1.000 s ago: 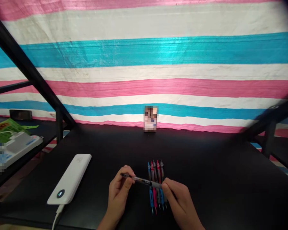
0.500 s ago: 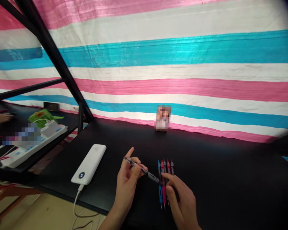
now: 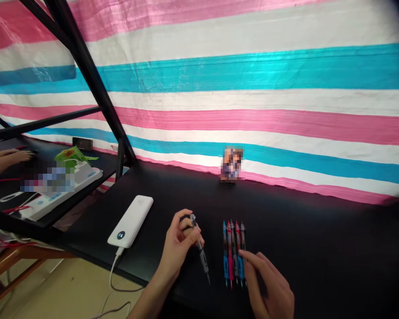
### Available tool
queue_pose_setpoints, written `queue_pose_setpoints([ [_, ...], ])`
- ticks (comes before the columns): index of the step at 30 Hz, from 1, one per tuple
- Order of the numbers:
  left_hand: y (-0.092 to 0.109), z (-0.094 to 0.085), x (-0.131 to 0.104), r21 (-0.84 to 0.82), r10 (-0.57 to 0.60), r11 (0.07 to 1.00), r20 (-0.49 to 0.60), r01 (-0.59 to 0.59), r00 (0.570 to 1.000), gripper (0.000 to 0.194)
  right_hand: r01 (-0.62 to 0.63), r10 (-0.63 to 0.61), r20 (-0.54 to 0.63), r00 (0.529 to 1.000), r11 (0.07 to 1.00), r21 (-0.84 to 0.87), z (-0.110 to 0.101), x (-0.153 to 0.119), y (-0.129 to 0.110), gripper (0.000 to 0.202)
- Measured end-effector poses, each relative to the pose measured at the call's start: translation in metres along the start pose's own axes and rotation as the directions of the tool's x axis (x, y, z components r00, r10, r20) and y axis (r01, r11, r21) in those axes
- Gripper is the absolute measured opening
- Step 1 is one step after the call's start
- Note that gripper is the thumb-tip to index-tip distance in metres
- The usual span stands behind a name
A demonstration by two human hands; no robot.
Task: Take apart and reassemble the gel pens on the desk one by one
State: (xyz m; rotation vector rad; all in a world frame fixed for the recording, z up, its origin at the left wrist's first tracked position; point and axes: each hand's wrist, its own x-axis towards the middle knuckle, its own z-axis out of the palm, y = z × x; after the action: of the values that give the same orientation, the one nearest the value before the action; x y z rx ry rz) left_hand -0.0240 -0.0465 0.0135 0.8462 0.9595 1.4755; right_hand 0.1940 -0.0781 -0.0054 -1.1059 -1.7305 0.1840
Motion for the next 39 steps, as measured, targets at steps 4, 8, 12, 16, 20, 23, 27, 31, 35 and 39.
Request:
queue_pose_setpoints([
  [4,-0.004,0.000,0.001,0.018,-0.010,1.000,0.032,0.010,0.999,0.041,0.098,-0.098,0.018,0.995,0.995,-0.012,-0.004,0.002,0.003,0.028],
  [8,-0.002,0.003,0.005,0.052,-0.020,0.998,0.049,0.017,0.999,0.041,0.152,-0.152,-0.009,0.988,0.988,-0.039,-0.007,0.004,0.009,0.027],
  [12,0.001,0.000,0.010,0.109,-0.005,0.994,0.068,-0.003,0.998,0.040,0.102,-0.102,0.014,0.995,0.994,-0.038,-0.005,0.004,0.015,0.021],
  [16,0.002,-0.005,0.013,0.125,0.008,0.992,0.055,-0.014,0.998,0.037,0.030,-0.029,0.021,0.999,0.998,-0.058,-0.003,0.001,0.020,0.018],
  [20,0.007,-0.008,0.013,0.138,0.002,0.990,0.057,-0.010,0.998,0.045,0.008,-0.007,0.013,1.000,0.998,-0.057,-0.006,-0.001,0.021,0.019],
  [23,0.012,-0.010,0.014,0.175,-0.005,0.985,0.073,-0.008,0.997,0.048,0.003,-0.003,0.011,1.000,0.999,-0.043,-0.009,0.000,0.019,0.021],
  [27,0.017,-0.015,0.018,0.224,-0.006,0.974,0.079,-0.012,0.997,0.037,0.005,-0.005,0.007,1.000,1.000,-0.022,-0.009,0.001,0.017,0.021],
  [31,0.020,-0.019,0.021,0.273,-0.021,0.962,0.074,0.000,0.997,0.038,-0.006,0.006,-0.004,1.000,1.000,-0.018,-0.008,0.001,0.017,0.020],
  [35,0.023,-0.022,0.023,0.335,-0.039,0.942,0.072,0.013,0.997,0.038,-0.018,0.018,-0.009,1.000,1.000,-0.017,-0.009,0.000,0.018,0.018],
  [39,0.022,-0.027,0.025,0.440,-0.044,0.898,0.064,0.011,0.997,0.034,-0.033,0.034,0.008,0.999,0.999,-0.023,-0.010,0.000,0.018,0.017],
])
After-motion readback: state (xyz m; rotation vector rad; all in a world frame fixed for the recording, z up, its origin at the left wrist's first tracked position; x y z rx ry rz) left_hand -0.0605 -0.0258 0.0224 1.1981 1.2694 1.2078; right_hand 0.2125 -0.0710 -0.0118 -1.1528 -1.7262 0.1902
